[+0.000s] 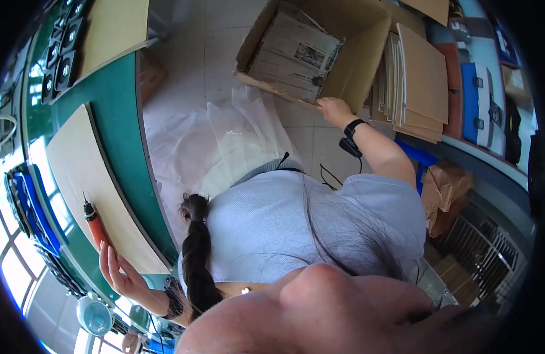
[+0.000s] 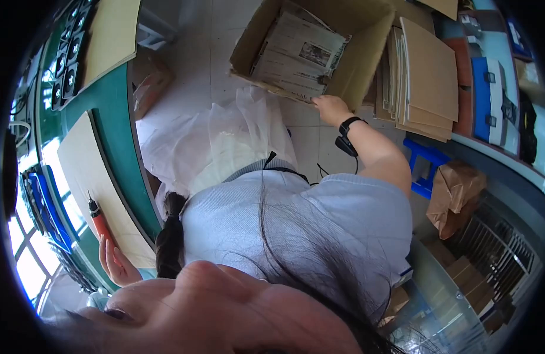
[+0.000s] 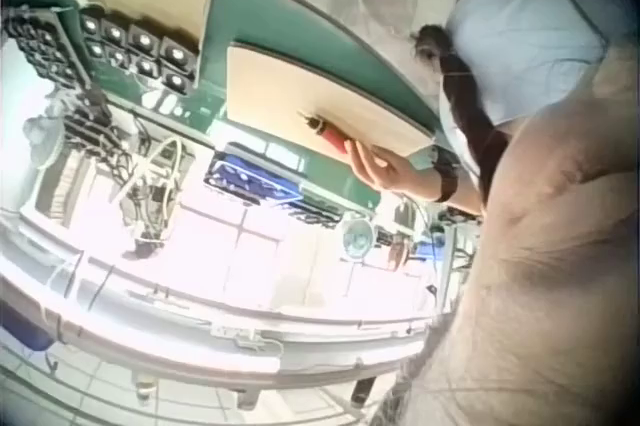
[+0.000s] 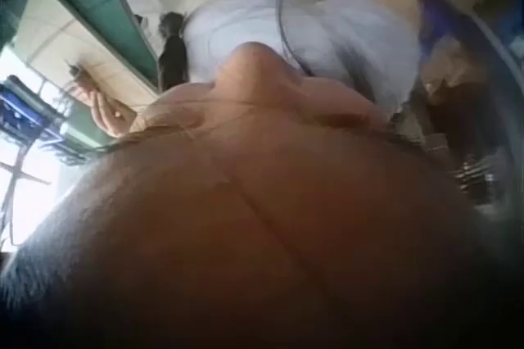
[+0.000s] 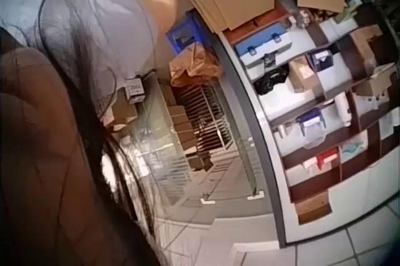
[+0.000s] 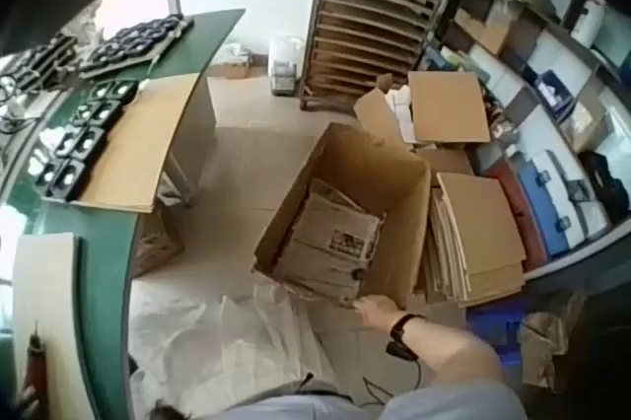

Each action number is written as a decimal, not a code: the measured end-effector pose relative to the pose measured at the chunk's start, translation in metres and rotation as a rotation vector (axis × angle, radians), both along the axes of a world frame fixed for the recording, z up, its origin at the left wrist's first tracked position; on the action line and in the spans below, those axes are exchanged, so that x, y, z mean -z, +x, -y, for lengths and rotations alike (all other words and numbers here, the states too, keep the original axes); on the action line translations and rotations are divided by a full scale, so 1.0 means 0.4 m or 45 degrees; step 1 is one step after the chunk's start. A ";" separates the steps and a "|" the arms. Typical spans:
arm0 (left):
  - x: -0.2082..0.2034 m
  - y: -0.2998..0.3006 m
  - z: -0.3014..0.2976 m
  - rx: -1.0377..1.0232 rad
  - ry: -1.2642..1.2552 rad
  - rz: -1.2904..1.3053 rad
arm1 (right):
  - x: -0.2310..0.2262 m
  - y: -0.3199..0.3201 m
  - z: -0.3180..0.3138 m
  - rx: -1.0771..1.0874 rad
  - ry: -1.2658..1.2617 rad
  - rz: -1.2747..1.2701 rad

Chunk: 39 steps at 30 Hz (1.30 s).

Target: Assembling electronic fans by using an electric screwdriver to secure internal components.

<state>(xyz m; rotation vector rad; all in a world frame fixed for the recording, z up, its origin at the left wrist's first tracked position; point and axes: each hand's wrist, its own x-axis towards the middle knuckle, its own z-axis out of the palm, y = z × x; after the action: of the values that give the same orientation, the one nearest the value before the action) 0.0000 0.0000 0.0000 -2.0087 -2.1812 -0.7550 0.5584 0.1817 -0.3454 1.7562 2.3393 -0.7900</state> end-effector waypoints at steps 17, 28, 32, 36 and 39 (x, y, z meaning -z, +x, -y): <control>-0.010 0.093 0.083 -0.097 -0.064 -0.049 | -0.011 -0.702 -0.313 -1.072 0.307 -0.408; -0.060 0.084 0.019 -0.177 -0.186 -0.097 | -0.030 -0.795 -0.225 -0.485 1.003 -1.058; -0.074 0.092 0.021 -0.112 -0.173 -0.279 | 0.163 -0.486 -0.066 0.016 0.589 -1.038; -0.067 0.085 -0.010 -0.072 -0.218 -0.285 | 0.592 -0.044 0.176 1.467 -1.021 -0.826; -0.052 0.072 -0.003 -0.155 -0.284 -0.297 | 0.646 -0.086 0.248 1.662 -1.275 -1.118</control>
<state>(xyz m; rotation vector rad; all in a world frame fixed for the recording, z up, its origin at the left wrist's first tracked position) 0.0286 0.0013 0.0210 -1.9200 -2.3052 -0.2571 0.5241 0.0827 -0.6037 2.2909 0.1500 -2.5790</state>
